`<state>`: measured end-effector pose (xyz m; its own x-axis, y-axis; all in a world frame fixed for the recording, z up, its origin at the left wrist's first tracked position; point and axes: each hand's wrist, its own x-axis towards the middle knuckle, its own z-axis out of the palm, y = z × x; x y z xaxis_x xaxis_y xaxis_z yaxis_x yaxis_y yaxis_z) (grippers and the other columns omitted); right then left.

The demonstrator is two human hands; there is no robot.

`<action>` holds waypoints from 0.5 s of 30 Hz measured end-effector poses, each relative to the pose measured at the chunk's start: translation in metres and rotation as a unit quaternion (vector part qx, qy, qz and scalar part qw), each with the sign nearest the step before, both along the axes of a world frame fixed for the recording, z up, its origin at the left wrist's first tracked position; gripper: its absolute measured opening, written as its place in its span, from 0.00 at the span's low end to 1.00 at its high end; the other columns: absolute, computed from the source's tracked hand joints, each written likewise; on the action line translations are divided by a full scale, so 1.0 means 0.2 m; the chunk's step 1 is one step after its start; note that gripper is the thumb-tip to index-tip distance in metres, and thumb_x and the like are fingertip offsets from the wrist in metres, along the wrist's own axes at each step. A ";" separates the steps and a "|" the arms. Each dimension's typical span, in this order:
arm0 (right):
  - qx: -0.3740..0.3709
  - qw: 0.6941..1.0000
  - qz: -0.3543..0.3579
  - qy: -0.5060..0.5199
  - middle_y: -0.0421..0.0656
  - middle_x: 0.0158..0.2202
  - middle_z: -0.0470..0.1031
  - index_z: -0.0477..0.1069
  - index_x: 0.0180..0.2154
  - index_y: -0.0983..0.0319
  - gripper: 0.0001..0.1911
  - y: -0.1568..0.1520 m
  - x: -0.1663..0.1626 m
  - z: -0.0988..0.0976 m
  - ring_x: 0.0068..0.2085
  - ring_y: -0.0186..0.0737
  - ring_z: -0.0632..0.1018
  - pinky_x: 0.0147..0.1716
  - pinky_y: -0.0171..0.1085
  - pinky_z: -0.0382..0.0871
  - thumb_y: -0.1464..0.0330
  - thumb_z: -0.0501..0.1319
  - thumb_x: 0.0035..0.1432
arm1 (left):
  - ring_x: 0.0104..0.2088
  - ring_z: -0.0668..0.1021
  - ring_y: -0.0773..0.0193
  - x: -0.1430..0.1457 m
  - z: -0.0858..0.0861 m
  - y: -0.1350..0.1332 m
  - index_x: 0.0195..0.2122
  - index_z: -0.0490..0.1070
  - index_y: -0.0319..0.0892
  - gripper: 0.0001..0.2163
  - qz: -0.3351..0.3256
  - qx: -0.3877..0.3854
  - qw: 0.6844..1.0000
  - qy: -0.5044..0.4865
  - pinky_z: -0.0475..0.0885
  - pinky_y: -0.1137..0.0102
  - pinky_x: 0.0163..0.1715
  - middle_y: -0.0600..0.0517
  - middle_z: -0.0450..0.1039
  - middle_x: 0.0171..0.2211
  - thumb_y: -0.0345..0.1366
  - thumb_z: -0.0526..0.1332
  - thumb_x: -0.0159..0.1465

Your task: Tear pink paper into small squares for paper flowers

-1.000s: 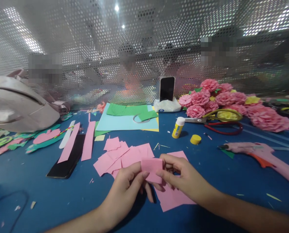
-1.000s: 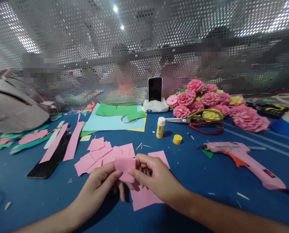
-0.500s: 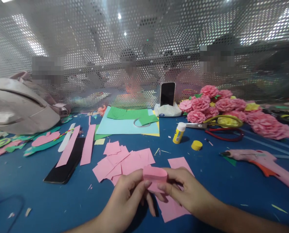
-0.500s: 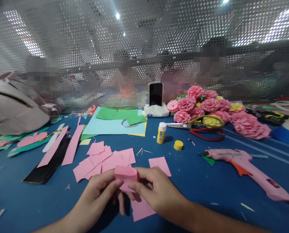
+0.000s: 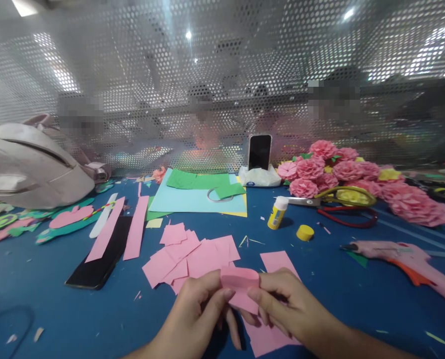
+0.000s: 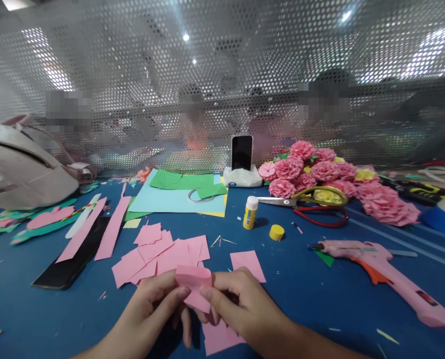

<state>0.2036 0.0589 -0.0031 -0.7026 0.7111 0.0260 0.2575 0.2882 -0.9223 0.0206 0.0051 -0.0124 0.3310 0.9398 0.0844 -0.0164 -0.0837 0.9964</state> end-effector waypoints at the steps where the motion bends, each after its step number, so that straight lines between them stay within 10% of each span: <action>1: -0.012 1.000 0.000 0.008 0.37 0.17 0.65 0.66 0.23 0.63 0.24 0.00 0.00 -0.01 0.17 0.28 0.62 0.18 0.29 0.54 0.54 0.52 0.64 | 0.21 0.79 0.68 0.00 0.00 0.00 0.47 0.71 0.38 0.15 0.000 -0.002 1.000 0.002 0.62 0.76 0.21 0.44 0.80 0.33 0.40 0.49 0.71; 15: 0.010 1.000 -0.004 0.029 0.38 0.17 0.68 0.66 0.22 0.63 0.23 0.00 0.00 -0.03 0.20 0.30 0.69 0.19 0.28 0.57 0.56 0.53 0.65 | 0.20 0.81 0.64 0.01 0.00 0.02 0.46 0.71 0.36 0.16 -0.026 -0.001 1.000 0.010 0.60 0.77 0.19 0.44 0.80 0.28 0.42 0.50 0.70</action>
